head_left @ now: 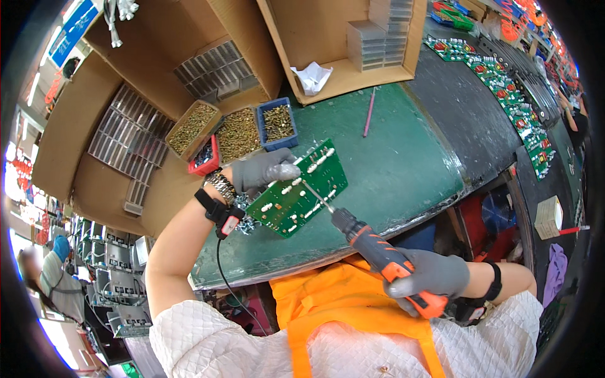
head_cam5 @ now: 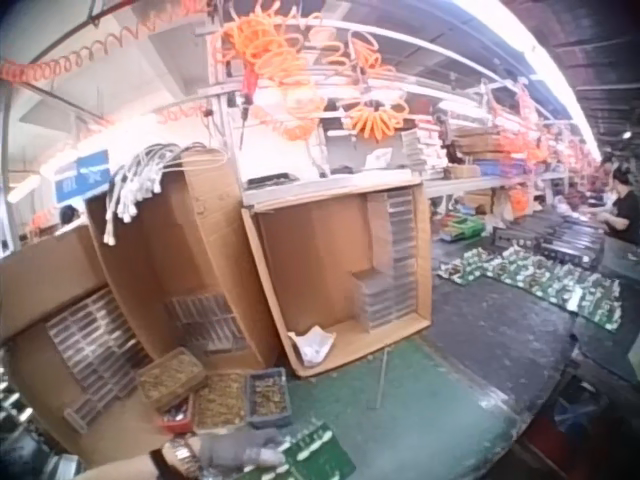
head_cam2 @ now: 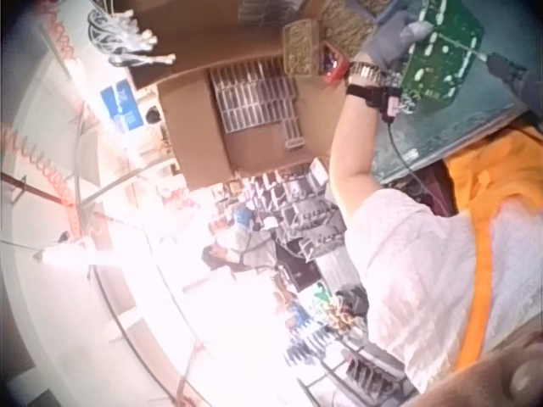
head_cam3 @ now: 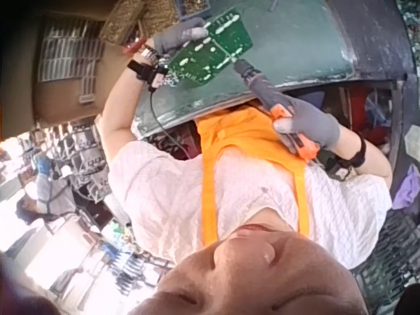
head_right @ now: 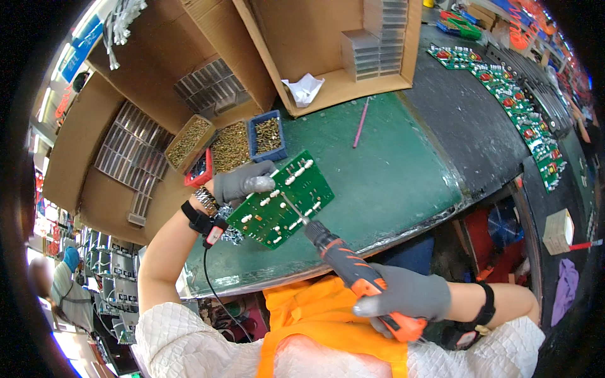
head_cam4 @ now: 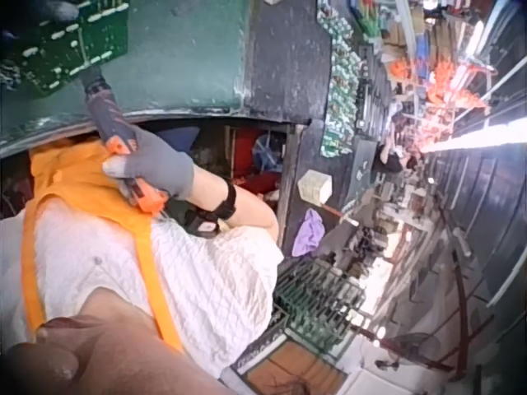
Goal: Assembling and screwing components onto printed circuit boards using a power screwdriver in a manufacturing setting.
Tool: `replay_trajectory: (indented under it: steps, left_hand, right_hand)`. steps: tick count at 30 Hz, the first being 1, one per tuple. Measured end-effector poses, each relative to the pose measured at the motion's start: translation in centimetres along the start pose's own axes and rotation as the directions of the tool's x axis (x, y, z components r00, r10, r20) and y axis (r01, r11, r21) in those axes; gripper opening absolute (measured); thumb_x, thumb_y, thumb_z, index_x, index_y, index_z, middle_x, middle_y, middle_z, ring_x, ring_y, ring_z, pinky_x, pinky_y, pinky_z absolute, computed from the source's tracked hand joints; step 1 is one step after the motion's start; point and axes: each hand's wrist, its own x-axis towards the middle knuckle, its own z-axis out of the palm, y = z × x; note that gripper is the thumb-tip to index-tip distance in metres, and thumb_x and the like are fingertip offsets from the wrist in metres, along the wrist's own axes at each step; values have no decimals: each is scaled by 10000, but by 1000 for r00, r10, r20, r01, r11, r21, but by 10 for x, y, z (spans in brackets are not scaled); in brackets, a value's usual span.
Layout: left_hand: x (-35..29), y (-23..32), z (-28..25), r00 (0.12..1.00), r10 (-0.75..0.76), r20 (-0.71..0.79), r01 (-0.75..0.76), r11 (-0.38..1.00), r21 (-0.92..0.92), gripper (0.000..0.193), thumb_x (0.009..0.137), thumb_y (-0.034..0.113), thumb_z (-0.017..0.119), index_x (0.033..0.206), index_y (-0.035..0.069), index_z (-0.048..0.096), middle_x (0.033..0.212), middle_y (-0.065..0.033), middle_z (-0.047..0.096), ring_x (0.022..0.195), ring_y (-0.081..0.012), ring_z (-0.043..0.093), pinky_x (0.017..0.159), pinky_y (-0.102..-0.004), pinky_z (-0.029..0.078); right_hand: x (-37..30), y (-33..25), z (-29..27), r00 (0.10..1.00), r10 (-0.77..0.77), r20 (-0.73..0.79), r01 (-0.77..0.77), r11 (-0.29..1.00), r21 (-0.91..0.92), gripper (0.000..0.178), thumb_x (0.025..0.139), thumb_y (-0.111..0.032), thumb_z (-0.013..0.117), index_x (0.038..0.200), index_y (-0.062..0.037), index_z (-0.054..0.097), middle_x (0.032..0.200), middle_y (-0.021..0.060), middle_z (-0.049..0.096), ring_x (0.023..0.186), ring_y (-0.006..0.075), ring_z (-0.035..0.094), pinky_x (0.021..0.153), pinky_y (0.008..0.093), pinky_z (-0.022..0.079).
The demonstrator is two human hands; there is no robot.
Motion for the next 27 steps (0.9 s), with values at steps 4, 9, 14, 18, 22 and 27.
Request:
replay_trajectory:
  steps: [4,9,14,18,22,27]
  left_hand:
    - [-6,6,-14,994,-100,32,92,979,183,731,807,592,636,1265,37,510,1022,-118,618,809,-178,639,673,-313,539]
    - [7,-19,-66,838,177,-517,150,836,528,328,901,257,616,1188,99,634,1121,-146,668,1038,-273,637,916,-370,491]
    - [33,-69,-76,828,156,-538,366,578,730,237,817,186,666,1037,107,702,1037,-162,682,984,-328,641,885,-377,498]
    - [38,-78,-76,809,95,-580,425,588,688,157,827,185,649,953,122,717,986,-159,686,953,-327,645,848,-387,502]
    - [25,-68,-77,735,61,-675,457,691,560,173,841,218,683,987,127,702,1005,-157,687,956,-332,647,846,-394,498]
    - [6,-62,-75,602,35,-797,389,860,332,161,856,192,681,989,102,675,953,-137,691,909,-282,652,835,-366,495]
  right_hand:
    - [-27,13,-4,998,50,38,-49,998,-25,524,754,-136,756,1148,-62,420,754,60,588,587,156,598,536,316,511]
    - [-39,30,-14,983,-114,-141,116,993,2,624,690,-88,784,1193,-70,415,823,66,600,645,169,614,578,327,533]
    - [-31,33,-12,970,-177,-169,197,974,112,687,699,-46,770,1262,-69,376,846,50,586,687,146,597,615,324,538]
    - [-22,30,-8,969,-170,-181,173,985,4,746,703,-65,787,1305,-60,348,848,54,581,681,146,593,613,330,538]
    - [-14,31,-7,978,-165,-128,153,983,-100,901,684,-137,844,1394,-28,298,899,54,570,708,137,585,641,318,532]
    - [-7,28,-3,975,-182,-128,152,965,-215,973,669,-201,874,1427,-21,290,944,49,559,767,125,568,689,297,520]
